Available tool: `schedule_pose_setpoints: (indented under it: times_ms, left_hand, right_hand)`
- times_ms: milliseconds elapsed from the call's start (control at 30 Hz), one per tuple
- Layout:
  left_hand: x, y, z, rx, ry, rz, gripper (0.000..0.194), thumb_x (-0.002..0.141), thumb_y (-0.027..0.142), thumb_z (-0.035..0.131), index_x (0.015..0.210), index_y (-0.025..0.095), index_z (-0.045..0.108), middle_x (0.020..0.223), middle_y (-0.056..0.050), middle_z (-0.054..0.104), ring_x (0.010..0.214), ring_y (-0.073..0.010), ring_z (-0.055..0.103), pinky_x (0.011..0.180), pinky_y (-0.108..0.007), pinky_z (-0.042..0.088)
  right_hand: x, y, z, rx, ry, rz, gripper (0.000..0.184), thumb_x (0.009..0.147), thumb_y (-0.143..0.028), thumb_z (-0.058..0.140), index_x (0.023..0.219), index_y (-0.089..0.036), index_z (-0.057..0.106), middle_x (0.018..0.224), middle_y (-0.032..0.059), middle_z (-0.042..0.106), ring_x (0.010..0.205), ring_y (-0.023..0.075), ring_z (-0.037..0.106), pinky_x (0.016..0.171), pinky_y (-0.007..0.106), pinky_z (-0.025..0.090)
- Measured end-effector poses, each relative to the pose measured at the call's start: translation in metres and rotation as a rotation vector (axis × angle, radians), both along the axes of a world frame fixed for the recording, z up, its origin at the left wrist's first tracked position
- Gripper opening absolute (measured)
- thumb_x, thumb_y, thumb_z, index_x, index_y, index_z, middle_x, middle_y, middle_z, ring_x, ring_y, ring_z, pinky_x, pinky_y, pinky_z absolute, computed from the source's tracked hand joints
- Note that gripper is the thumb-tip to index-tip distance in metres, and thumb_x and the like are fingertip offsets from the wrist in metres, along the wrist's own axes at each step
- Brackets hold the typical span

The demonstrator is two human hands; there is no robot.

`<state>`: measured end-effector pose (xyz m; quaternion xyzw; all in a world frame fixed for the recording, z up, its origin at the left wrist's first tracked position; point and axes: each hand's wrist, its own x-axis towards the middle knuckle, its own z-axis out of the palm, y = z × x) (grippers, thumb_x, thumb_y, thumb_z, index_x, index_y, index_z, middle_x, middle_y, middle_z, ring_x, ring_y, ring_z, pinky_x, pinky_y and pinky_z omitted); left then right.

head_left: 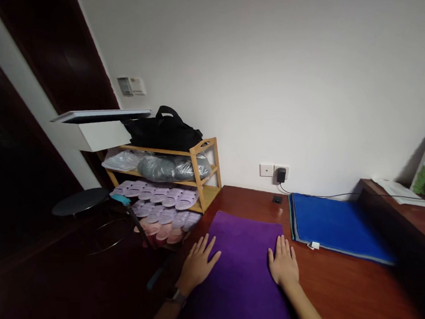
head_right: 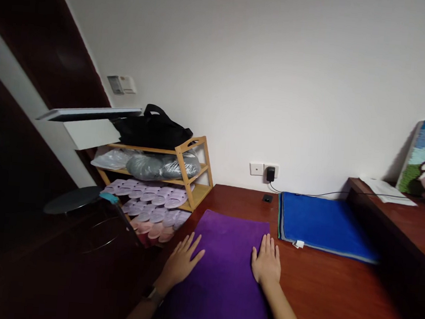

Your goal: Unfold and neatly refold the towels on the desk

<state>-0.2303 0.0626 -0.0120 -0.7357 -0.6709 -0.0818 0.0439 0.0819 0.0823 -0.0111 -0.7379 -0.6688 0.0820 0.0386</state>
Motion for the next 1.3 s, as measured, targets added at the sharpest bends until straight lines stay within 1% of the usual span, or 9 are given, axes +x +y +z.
schedule_pose_setpoints:
  times_ms: [200, 400, 533, 633, 700, 867, 967, 1100, 1300]
  left_hand:
    - [-0.009, -0.005, 0.001, -0.001, 0.020, 0.008, 0.067, 0.104, 0.058, 0.032, 0.159, 0.020, 0.036, 0.165, -0.013, 0.031, 0.153, -0.0283, 0.028, 0.123, -0.047, 0.027]
    - [-0.001, -0.009, 0.013, 0.029, 0.068, 0.030, 0.058, 0.104, 0.044, 0.037, 0.156, 0.017, 0.042, 0.163, -0.014, 0.035, 0.151, -0.0299, 0.031, 0.123, -0.050, 0.026]
    - [0.049, -0.024, 0.013, 0.169, 0.035, -0.057, 0.055, 0.105, 0.036, 0.032, 0.156, 0.018, 0.042, 0.164, -0.013, 0.035, 0.153, -0.0293, 0.027, 0.124, -0.051, 0.024]
    - [0.092, -0.039, 0.008, 0.098, -0.031, -0.253, 0.056, 0.106, 0.049, 0.033, 0.158, 0.029, 0.039, 0.165, -0.008, 0.034, 0.153, -0.0276, 0.028, 0.123, -0.050, 0.024]
    - [0.099, -0.047, 0.007, 0.016, -0.053, -0.278, 0.058, 0.104, 0.058, 0.034, 0.157, 0.034, 0.040, 0.165, -0.006, 0.035, 0.152, -0.0287, 0.029, 0.123, -0.052, 0.024]
    - [0.036, -0.063, 0.011, -0.034, -0.028, -0.047, 0.065, 0.103, 0.061, 0.035, 0.158, 0.028, 0.038, 0.165, -0.011, 0.030, 0.153, -0.0296, 0.026, 0.123, -0.052, 0.022]
    - [0.001, -0.071, 0.012, -0.048, -0.006, 0.018, 0.069, 0.103, 0.061, 0.034, 0.159, 0.022, 0.036, 0.166, -0.013, 0.028, 0.154, -0.0300, 0.024, 0.123, -0.050, 0.023]
    - [-0.007, -0.076, 0.006, -0.028, 0.003, 0.020, 0.070, 0.103, 0.060, 0.034, 0.159, 0.017, 0.036, 0.166, -0.016, 0.027, 0.154, -0.0303, 0.025, 0.123, -0.047, 0.023]
    - [-0.007, -0.074, 0.001, -0.009, -0.013, 0.011, 0.069, 0.104, 0.061, 0.032, 0.159, 0.019, 0.036, 0.166, -0.014, 0.028, 0.154, -0.0295, 0.025, 0.124, -0.048, 0.022]
  right_hand:
    - [-0.004, -0.025, 0.016, 0.014, -0.024, -0.019, 0.070, 0.103, -0.044, 0.016, 0.161, -0.005, 0.014, 0.170, 0.0095, 0.011, 0.157, 0.0233, 0.009, 0.127, 0.041, 0.007]
    - [-0.011, -0.085, 0.001, 0.014, -0.002, -0.002, 0.070, 0.102, -0.047, 0.017, 0.161, -0.009, 0.016, 0.169, 0.0062, 0.013, 0.157, 0.0266, 0.012, 0.127, 0.044, 0.010]
    - [-0.013, -0.097, -0.003, 0.025, 0.007, -0.008, 0.071, 0.102, -0.047, 0.017, 0.161, -0.007, 0.015, 0.169, 0.0075, 0.014, 0.157, 0.0260, 0.011, 0.127, 0.043, 0.007]
    - [-0.013, -0.097, 0.001, 0.035, 0.023, -0.005, 0.071, 0.102, -0.046, 0.017, 0.161, -0.007, 0.015, 0.169, 0.0074, 0.014, 0.157, 0.0252, 0.011, 0.127, 0.043, 0.006]
    - [-0.013, -0.098, 0.003, 0.034, 0.029, 0.000, 0.071, 0.102, -0.046, 0.017, 0.161, -0.008, 0.015, 0.169, 0.0073, 0.014, 0.157, 0.0249, 0.011, 0.127, 0.043, 0.006]
    - [-0.011, -0.099, 0.008, 0.033, 0.041, -0.006, 0.071, 0.102, -0.047, 0.017, 0.161, -0.007, 0.016, 0.169, 0.0090, 0.016, 0.157, 0.0251, 0.012, 0.126, 0.042, 0.006]
    - [-0.012, -0.102, 0.016, 0.021, 0.039, -0.009, 0.070, 0.103, -0.045, 0.018, 0.161, -0.006, 0.018, 0.169, 0.0096, 0.017, 0.157, 0.0251, 0.013, 0.126, 0.042, 0.007]
    - [-0.017, -0.120, 0.019, 0.048, 0.010, -0.019, 0.067, 0.103, -0.039, 0.019, 0.161, -0.005, 0.018, 0.169, 0.0103, 0.017, 0.156, 0.0255, 0.013, 0.126, 0.044, 0.007]
    - [-0.019, -0.157, -0.001, 0.070, 0.042, -0.016, 0.073, 0.103, -0.049, 0.018, 0.160, -0.004, 0.018, 0.168, 0.0115, 0.016, 0.156, 0.0272, 0.014, 0.127, 0.045, 0.006]
